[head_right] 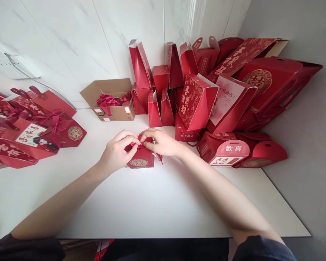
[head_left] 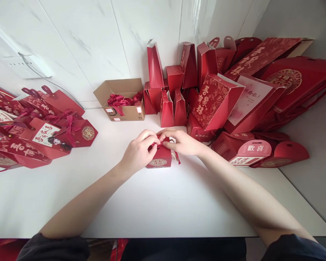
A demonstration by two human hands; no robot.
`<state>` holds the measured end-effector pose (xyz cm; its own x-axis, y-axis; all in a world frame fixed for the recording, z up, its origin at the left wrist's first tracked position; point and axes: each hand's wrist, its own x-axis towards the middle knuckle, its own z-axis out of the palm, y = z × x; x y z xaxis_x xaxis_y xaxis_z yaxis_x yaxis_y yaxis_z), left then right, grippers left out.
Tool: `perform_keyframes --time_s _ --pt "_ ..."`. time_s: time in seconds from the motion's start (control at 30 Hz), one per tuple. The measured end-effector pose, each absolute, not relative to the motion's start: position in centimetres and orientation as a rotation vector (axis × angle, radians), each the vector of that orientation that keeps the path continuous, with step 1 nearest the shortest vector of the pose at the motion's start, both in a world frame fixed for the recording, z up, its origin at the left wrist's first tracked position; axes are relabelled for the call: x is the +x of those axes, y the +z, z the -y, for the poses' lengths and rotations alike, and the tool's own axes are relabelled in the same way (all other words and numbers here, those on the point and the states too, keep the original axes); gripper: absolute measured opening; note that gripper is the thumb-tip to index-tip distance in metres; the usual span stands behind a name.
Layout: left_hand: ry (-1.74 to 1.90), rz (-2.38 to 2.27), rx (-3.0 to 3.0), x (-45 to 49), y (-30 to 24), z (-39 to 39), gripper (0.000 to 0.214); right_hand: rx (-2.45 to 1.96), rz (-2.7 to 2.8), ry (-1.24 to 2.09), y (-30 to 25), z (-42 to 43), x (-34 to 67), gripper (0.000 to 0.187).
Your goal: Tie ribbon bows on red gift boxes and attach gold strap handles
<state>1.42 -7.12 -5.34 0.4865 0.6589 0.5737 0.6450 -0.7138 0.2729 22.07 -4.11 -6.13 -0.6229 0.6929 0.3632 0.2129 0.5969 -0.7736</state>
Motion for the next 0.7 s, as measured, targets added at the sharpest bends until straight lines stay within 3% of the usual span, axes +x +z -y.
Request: perform_keyframes --time_s 0.1,0.37,0.7 --pt "1.117 -1.216 2.649 1.44 -5.47 7.36 0.014 -0.791 2.052 1.102 -6.15 4.01 22.05 0.025" --pt "1.149 -1.201 2.592 1.41 -5.68 7.21 0.009 -0.705 1.871 1.34 -6.85 4.05 21.2 0.019" --pt "1.262 -1.407 2.737 1.32 -5.47 7.69 0.02 -0.814 1.889 1.287 -6.53 4.48 21.14 0.021"
